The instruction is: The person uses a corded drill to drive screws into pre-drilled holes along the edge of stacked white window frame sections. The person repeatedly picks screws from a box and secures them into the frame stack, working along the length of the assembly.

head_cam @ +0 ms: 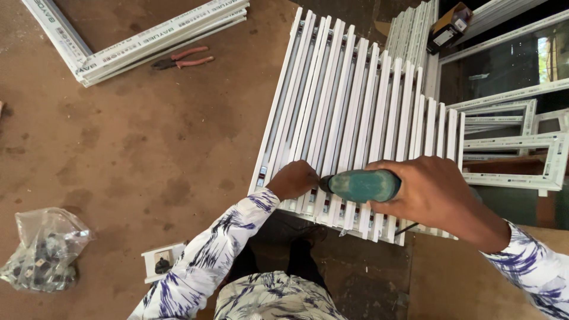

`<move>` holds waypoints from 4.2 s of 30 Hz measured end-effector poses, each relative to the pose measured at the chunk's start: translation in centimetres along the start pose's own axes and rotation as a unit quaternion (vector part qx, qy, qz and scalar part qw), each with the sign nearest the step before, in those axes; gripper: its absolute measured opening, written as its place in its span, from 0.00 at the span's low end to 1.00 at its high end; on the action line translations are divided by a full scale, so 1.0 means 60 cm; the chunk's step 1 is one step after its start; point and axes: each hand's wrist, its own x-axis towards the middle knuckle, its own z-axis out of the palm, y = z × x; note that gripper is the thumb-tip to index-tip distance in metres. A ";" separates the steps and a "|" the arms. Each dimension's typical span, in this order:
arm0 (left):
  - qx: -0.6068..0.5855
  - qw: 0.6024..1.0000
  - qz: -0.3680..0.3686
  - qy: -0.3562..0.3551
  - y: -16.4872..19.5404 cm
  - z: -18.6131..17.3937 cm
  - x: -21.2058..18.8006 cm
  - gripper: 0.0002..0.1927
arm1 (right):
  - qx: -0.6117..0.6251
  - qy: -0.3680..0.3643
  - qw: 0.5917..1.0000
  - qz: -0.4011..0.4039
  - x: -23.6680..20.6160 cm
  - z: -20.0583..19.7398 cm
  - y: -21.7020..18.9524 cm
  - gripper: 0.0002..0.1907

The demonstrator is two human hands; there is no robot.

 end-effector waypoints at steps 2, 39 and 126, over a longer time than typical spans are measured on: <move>0.085 0.994 0.062 0.010 0.004 0.000 0.003 0.11 | 0.016 -0.009 1.000 -0.009 0.008 -0.005 -0.005 0.33; -0.581 0.778 0.002 0.240 0.068 -0.007 -0.155 0.21 | -0.126 -0.178 0.976 0.002 0.077 -0.057 -0.089 0.35; -0.145 0.974 -0.093 0.147 -0.005 0.033 -0.066 0.13 | -0.002 -0.036 0.995 -0.088 0.000 0.010 -0.036 0.36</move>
